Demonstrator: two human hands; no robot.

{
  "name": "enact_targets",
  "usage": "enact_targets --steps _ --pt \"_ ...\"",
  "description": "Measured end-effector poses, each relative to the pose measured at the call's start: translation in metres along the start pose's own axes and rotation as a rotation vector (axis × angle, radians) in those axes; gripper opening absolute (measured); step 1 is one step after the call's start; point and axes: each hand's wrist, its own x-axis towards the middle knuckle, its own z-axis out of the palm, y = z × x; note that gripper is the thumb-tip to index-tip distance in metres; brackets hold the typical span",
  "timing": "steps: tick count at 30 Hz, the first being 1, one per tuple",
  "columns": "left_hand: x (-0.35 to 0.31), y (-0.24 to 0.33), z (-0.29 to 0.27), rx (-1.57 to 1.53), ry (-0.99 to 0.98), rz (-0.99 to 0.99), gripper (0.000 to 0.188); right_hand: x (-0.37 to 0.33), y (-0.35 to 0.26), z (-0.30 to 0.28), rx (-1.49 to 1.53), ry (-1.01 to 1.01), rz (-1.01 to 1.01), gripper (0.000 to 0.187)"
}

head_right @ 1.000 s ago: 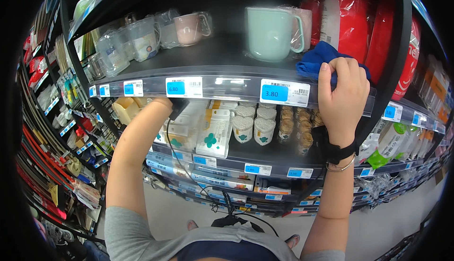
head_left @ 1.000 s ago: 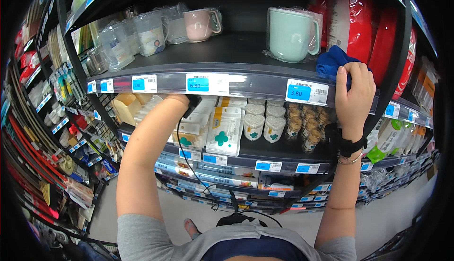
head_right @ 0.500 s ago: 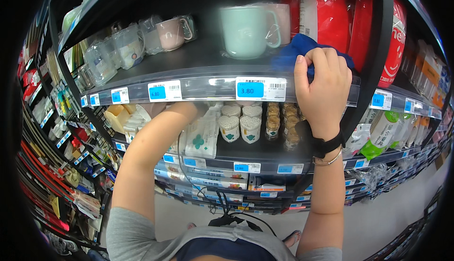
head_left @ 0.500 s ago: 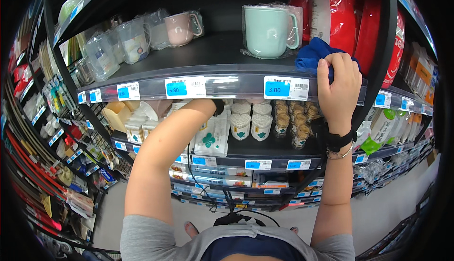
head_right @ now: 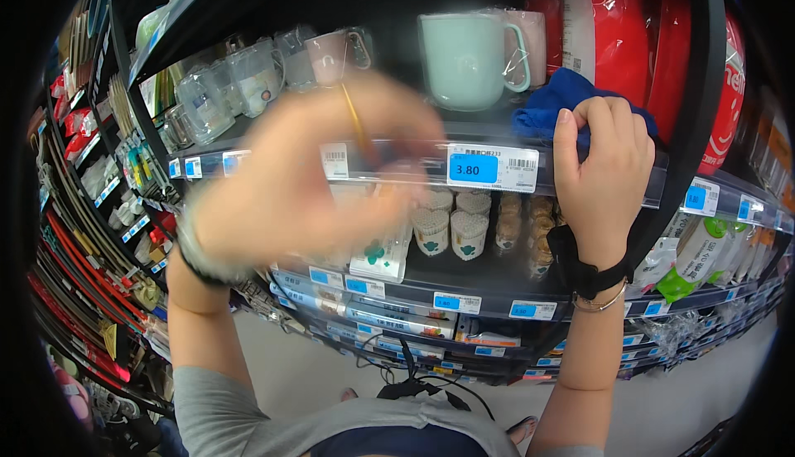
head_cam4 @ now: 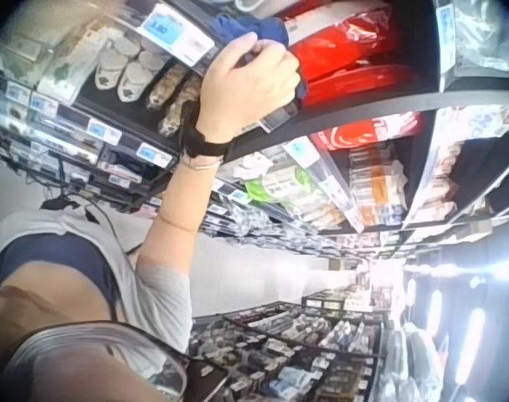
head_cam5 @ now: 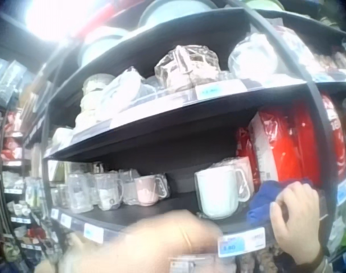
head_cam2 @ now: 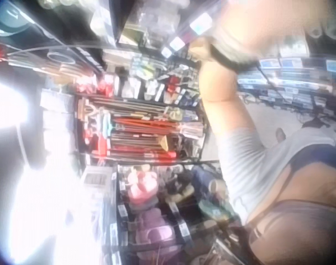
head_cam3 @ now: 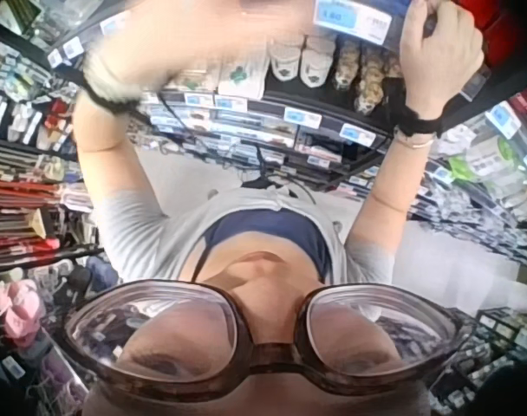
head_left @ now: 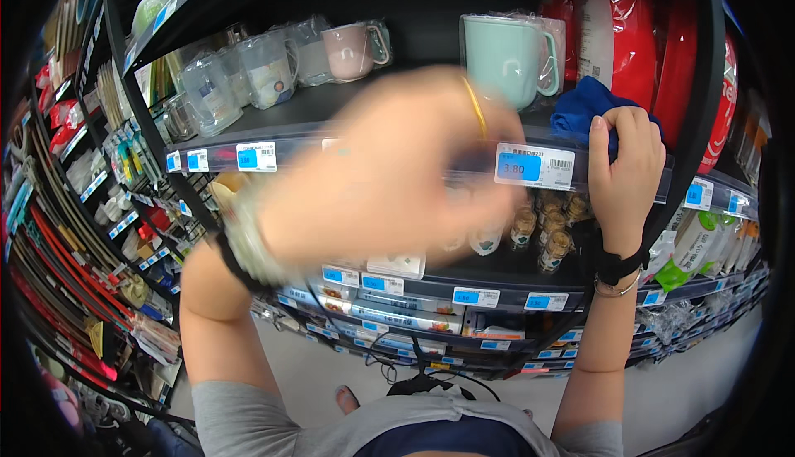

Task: The person picks up and rearranges small jars and mugs on a supermarket shelf, handling the items one by one and placing them back into different positions.

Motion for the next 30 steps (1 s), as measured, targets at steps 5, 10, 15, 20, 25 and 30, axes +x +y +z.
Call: enact_targets --steps 5,10,15,20,25,30 --pt "0.073 -0.130 -0.076 0.565 0.094 -0.384 0.049 0.003 -0.002 -0.002 0.043 0.002 0.003 0.015" --pt "0.101 -0.244 -0.082 0.834 -0.276 -0.447 0.050 0.003 -0.002 -0.001 0.065 0.021 -0.005 0.015" --pt "0.122 -0.256 -0.071 0.878 -0.528 -0.655 0.054 0.001 -0.003 -0.004 0.064 -0.021 0.040 0.015" --pt "0.129 -0.267 -0.037 0.886 -0.575 -0.610 0.062 0.000 0.000 -0.003 0.037 -0.037 0.053 0.016" --pt "0.120 -0.281 -0.011 0.958 -0.612 -0.635 0.061 -0.001 0.001 -0.003 0.032 -0.025 0.050 0.016" --pt "0.117 -0.254 -0.005 1.130 -0.632 -0.592 0.061 -0.002 0.000 0.002 0.046 0.013 0.039 0.015"
